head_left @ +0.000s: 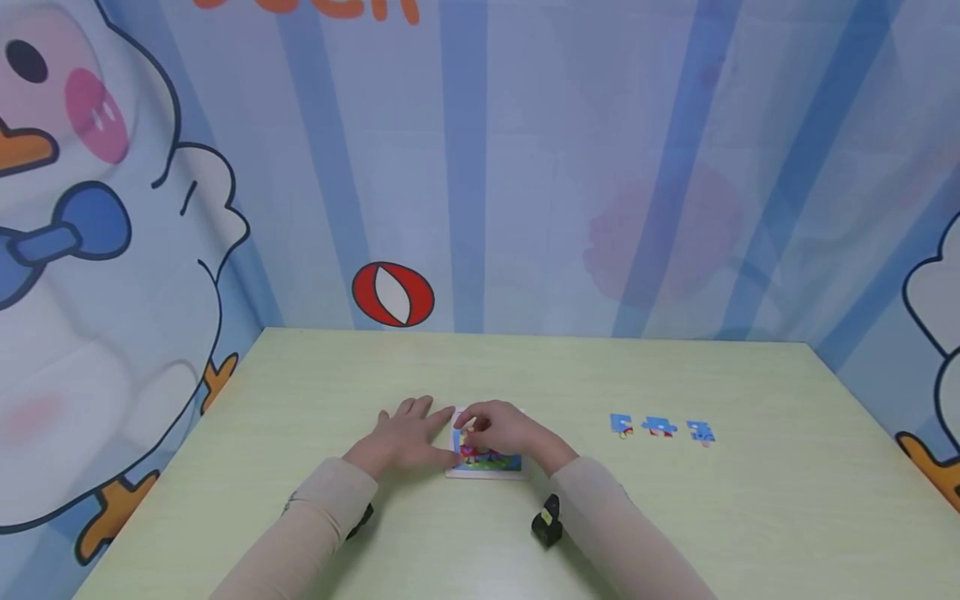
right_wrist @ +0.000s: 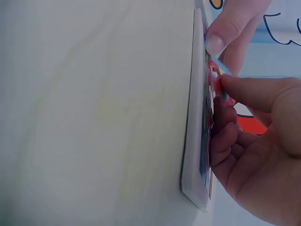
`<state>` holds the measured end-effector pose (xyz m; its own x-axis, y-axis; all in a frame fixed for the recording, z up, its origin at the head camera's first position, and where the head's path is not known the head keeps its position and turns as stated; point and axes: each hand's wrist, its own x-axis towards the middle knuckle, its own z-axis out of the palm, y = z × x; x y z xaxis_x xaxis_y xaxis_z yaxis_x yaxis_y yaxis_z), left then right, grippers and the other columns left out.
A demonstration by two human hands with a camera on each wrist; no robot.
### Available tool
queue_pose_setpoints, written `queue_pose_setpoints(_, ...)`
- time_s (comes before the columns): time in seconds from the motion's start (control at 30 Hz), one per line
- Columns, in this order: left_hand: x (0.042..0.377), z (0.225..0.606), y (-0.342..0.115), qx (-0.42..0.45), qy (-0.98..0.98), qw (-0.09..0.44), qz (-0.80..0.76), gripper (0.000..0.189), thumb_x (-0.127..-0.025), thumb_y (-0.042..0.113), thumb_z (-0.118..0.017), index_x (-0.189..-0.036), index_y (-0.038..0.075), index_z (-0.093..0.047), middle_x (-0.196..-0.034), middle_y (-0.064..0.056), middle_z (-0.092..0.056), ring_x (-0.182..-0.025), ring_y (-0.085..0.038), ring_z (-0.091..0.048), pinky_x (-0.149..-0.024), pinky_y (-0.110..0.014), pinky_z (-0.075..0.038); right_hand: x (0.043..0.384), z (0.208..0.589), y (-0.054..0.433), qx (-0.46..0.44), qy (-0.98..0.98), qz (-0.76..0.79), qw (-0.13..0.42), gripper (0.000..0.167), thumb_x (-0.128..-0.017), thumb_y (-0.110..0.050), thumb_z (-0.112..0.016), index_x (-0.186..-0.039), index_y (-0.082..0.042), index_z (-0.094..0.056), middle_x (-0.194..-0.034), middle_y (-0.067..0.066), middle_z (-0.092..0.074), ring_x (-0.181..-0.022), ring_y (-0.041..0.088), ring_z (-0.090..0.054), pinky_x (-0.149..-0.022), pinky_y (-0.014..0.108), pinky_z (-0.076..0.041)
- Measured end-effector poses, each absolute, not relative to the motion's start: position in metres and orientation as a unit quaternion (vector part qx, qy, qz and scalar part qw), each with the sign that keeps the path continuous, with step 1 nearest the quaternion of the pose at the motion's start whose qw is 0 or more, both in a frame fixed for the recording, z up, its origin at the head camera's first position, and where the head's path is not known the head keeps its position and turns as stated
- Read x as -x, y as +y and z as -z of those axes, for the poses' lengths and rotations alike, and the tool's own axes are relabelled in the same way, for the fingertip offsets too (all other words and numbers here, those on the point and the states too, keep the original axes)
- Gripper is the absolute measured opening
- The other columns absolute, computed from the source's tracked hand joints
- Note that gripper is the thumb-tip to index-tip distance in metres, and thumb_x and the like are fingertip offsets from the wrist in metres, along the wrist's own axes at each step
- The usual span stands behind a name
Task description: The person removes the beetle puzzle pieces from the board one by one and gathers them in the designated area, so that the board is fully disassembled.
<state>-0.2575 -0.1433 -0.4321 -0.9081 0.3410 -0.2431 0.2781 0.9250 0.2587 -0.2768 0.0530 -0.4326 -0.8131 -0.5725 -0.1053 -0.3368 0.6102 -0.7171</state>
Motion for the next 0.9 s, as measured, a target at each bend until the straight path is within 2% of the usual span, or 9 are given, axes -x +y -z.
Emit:
queue_pose_setpoints(0.3, 0.257, 0.431, -0.142, -0.161, 0.97, 0.143, -0.111, 0.08, -0.085, 0.06, -0.058, -0.151, 0.023, -0.033, -0.156, -0.017, -0.024, -0.143, -0.039, -0.017, -0.105, -0.074, -0.013, 0.279, 0.437, 0.052, 0.239, 0.884, 0.366, 0.165, 0.018, -0.093, -0.013, -0.063, -0.111, -0.012, -0.067, -0.093, 0.003, -0.064, -0.08, 0.013, -0.056, -0.074, 0.029, -0.049)
queue_pose_setpoints(0.63, 0.259, 0.434, -0.143, -0.157, 0.971, 0.144, -0.11, 0.081, -0.084, 0.061, -0.058, -0.151, 0.023, -0.033, -0.156, -0.016, -0.023, -0.143, -0.039, -0.017, -0.106, -0.074, -0.013, 0.275, 0.433, 0.057, 0.246, 0.868, 0.399, 0.163, 0.019, -0.097, -0.012, -0.057, -0.113, -0.007, -0.065, -0.082, 0.002, -0.061, -0.066, 0.014, -0.055, -0.064, 0.026, -0.048)
queue_pose_setpoints(0.9, 0.26, 0.434, -0.143, -0.156, 0.972, 0.141, -0.107, 0.081, -0.084, 0.062, -0.058, -0.151, 0.024, -0.034, -0.156, -0.016, -0.025, -0.143, -0.038, -0.018, -0.106, -0.073, -0.014, 0.266, 0.424, 0.077, 0.242, 0.842, 0.45, 0.173, 0.019, -0.097, -0.01, -0.057, -0.113, -0.004, -0.064, -0.083, 0.004, -0.059, -0.068, 0.014, -0.057, -0.065, 0.027, -0.054)
